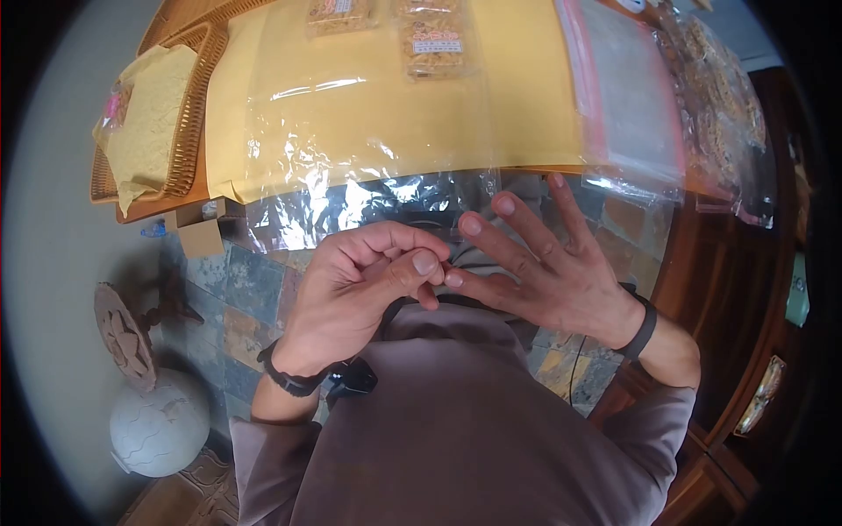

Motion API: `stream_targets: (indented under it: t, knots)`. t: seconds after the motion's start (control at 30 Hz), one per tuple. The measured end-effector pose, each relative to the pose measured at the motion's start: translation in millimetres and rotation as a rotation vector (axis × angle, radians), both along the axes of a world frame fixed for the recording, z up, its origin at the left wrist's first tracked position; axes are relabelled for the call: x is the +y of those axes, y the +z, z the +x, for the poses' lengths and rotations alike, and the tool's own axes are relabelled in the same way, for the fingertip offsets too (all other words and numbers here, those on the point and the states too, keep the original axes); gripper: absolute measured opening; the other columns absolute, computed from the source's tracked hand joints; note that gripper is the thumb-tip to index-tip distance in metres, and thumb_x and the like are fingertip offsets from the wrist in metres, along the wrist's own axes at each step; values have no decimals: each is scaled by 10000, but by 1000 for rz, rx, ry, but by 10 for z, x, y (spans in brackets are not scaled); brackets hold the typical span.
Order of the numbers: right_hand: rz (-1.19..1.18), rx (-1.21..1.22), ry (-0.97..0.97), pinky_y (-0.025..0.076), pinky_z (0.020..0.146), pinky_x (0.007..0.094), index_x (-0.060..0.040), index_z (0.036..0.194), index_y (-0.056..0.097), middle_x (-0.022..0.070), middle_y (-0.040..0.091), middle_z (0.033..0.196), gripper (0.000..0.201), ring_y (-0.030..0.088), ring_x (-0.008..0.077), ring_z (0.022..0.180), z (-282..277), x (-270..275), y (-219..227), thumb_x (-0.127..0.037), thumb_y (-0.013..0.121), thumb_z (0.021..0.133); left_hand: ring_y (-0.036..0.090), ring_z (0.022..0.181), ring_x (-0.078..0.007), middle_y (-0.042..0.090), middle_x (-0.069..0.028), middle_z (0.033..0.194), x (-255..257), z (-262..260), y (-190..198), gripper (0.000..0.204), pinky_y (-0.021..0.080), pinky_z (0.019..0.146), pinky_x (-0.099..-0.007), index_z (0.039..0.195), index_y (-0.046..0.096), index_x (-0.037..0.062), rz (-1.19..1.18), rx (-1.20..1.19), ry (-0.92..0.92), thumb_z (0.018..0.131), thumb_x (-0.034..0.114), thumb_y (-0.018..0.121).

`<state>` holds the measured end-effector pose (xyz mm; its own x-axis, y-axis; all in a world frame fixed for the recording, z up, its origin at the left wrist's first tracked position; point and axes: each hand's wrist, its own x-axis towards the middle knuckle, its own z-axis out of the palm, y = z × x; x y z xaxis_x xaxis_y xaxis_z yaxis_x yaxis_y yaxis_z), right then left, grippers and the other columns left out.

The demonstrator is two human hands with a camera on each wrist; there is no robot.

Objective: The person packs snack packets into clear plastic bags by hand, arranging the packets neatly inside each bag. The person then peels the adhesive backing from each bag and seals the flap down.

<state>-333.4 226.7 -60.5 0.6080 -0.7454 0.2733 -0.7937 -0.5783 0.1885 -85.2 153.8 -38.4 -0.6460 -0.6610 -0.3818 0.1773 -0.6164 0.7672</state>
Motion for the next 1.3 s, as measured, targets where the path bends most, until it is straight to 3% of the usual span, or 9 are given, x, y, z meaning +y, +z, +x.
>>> stream_targets:
  t: [0.1,0.3,0.6,0.83,0.93,1.0,1.03,1.1,1.3]
  knots:
    - [12,-46,4,267,1233,666,-378,1577,352,-15,327,1666,687,339,226,1525,-3,2,-2,-457,614,947,699,851,-137,731,-94,1008,8,-18,7,195,583,742,-262,1140,692,-64,7,-7,21,1003,73,679]
    - [26,-16,39,248,1249,650,-382,1558,388,-22,316,1674,661,335,181,1527,-6,-25,86,-390,611,936,693,840,-130,723,-89,1012,-10,-62,90,178,574,684,-244,1086,701,-40,-119,-208,-62,911,-61,725]
    - [12,-21,60,233,1263,632,-413,1557,386,-21,323,1673,701,341,174,1527,-53,-60,87,-322,617,902,667,948,-107,709,-67,1005,-26,-62,146,177,549,838,-243,1062,688,-55,-346,-418,-239,897,-111,720]
    - [54,-108,11,219,1264,627,-399,1540,423,-8,364,1653,669,347,235,1526,-20,-22,54,-373,638,906,696,952,-195,715,-140,1021,90,-47,-129,152,573,855,-309,1110,691,-63,90,126,17,969,-16,661]
    - [78,-109,26,377,1195,579,-266,1477,541,59,493,1559,588,468,264,1443,-22,14,165,-321,676,908,702,953,-208,720,-169,1040,128,-39,-180,167,580,837,-322,1128,692,-60,145,173,56,975,-1,656]
    - [234,-465,-7,558,988,466,-98,1324,667,131,646,1343,460,636,282,1218,7,80,212,-165,752,877,704,957,-206,723,-182,1054,141,-52,-219,176,581,828,-321,1137,691,-57,160,188,46,973,-5,658]
    - [235,-459,-13,558,988,466,-98,1324,667,131,646,1343,460,636,282,1218,39,88,226,-165,752,877,705,945,-175,737,-146,1042,149,-69,-243,181,576,813,-296,1150,693,-44,138,196,44,978,11,671]
    - [433,-957,-62,576,735,377,15,1160,723,145,720,1055,359,702,273,909,142,88,243,3,778,805,706,933,-143,750,-110,1030,173,-106,-260,188,571,799,-271,1163,695,-30,119,208,31,984,27,683]
    - [526,-1155,-104,517,613,372,27,1119,732,118,703,813,317,677,275,692,199,87,145,65,742,804,699,919,-107,756,-97,1026,233,-204,-216,158,534,753,-227,1140,686,-15,-70,67,75,988,27,683]
